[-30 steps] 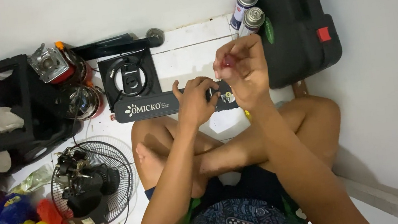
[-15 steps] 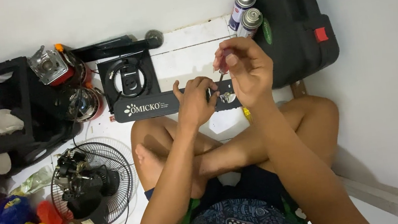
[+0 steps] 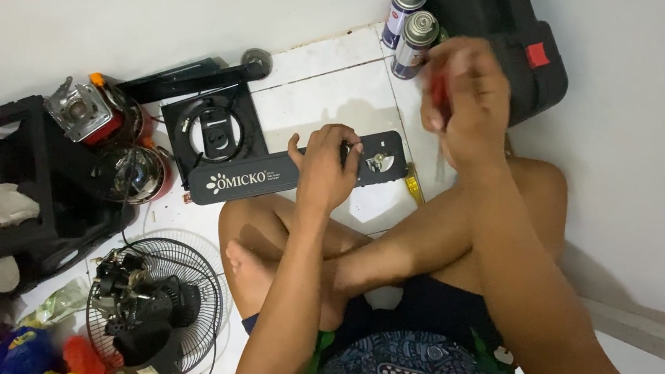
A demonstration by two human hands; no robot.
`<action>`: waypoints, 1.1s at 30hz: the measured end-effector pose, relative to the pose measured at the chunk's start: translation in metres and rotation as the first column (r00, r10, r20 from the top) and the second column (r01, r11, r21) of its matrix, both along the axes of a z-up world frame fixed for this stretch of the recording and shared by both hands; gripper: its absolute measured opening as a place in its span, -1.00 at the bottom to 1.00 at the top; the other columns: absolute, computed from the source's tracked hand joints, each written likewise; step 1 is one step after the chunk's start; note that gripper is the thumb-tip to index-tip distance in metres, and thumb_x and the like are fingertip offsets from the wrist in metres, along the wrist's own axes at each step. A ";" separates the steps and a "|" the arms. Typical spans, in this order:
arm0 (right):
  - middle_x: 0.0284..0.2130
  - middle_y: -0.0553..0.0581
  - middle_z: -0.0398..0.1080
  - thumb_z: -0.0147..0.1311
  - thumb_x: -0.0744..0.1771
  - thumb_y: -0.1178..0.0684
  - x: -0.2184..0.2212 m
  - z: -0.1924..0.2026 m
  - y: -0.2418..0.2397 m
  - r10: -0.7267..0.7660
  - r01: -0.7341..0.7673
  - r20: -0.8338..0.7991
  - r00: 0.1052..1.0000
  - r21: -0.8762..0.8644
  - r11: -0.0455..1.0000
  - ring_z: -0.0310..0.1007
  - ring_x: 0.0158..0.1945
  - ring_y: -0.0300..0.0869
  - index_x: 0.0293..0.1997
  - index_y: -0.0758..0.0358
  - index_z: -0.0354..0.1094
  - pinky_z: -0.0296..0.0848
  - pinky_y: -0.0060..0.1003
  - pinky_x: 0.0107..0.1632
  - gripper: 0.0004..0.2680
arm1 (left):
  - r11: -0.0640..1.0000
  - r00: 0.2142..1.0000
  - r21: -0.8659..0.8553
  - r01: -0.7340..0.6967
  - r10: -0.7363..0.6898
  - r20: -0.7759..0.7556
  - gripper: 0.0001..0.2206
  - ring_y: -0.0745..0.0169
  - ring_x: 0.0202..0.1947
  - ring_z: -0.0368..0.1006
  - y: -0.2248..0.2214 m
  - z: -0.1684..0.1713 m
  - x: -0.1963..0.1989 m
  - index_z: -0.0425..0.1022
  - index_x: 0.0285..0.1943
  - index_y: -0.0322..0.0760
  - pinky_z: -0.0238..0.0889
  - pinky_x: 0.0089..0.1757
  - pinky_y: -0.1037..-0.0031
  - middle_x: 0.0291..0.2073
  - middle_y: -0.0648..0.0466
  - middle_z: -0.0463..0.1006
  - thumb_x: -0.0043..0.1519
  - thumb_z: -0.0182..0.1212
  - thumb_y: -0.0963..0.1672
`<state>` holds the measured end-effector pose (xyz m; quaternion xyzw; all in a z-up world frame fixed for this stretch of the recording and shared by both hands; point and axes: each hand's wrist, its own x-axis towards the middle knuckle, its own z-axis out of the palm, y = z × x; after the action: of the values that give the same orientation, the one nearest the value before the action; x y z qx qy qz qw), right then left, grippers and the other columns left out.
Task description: Disassembling and repairing a gas valve component using a screwdriver while sitting on the floor.
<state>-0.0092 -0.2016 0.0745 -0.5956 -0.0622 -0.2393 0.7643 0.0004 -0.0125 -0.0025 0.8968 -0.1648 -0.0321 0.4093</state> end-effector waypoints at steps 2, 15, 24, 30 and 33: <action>-0.48 0.19 0.32 -0.20 0.50 0.03 -0.004 -0.005 -0.005 0.016 -0.029 -0.086 0.996 -0.156 0.987 0.21 -0.73 -0.31 0.01 0.32 0.31 0.19 -0.42 -0.70 -0.81 | 1.000 1.000 -0.019 -0.010 0.010 0.009 -0.94 0.05 0.09 0.47 0.001 0.002 0.001 0.53 -0.11 -0.17 -0.47 0.30 -0.30 -0.14 0.04 0.59 0.30 0.22 -0.14; 0.43 0.00 0.18 0.36 0.22 -0.06 -0.029 -0.035 0.013 -0.140 -0.571 -0.620 0.772 -0.773 0.278 0.39 0.24 0.22 0.39 -0.17 0.22 0.39 0.25 0.18 -0.43 | 0.791 0.825 -0.575 -0.207 0.457 0.332 -0.91 0.08 -0.24 0.62 0.095 0.015 0.004 0.61 -0.27 -0.20 0.38 -0.07 0.35 -0.37 0.03 0.66 0.15 0.35 -0.25; 0.38 0.12 0.23 0.39 0.21 -0.13 -0.032 -0.044 0.013 -0.218 -0.484 -0.586 0.780 -0.787 0.384 0.35 0.30 0.15 0.39 -0.11 0.24 0.37 0.14 0.22 -0.42 | 0.619 0.706 -0.547 -0.564 0.704 0.070 -0.87 0.19 -0.31 0.52 0.188 -0.068 -0.003 0.58 -0.20 -0.31 0.39 -0.10 0.35 -0.39 -0.01 0.58 0.17 0.40 -0.30; 0.36 0.13 0.25 0.41 0.21 -0.15 -0.037 -0.053 0.013 -0.251 -0.427 -0.562 0.788 -0.793 0.434 0.35 0.31 0.13 0.38 -0.11 0.27 0.35 0.08 0.25 -0.43 | 0.784 0.777 -0.047 -0.619 0.603 -0.179 -0.84 -0.11 -0.16 0.61 0.190 -0.129 0.038 0.69 -0.16 -0.17 0.40 -0.07 0.22 -0.30 -0.06 0.66 0.10 0.44 -0.13; 0.35 0.14 0.26 0.41 0.21 -0.13 -0.041 -0.052 0.015 -0.221 -0.410 -0.546 0.808 -0.791 0.454 0.33 0.32 0.13 0.37 -0.10 0.28 0.35 0.06 0.26 -0.43 | 0.846 0.793 0.015 -0.532 0.505 -0.341 -0.69 -0.10 -0.04 0.58 0.188 -0.162 0.080 0.65 0.02 -0.15 0.38 0.00 0.16 -0.13 -0.03 0.65 0.07 0.45 -0.14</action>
<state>-0.0498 -0.1867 0.0220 -0.9403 0.0231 0.0679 0.3326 0.0800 0.1757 -0.1646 0.8714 0.1574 -0.0623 0.4604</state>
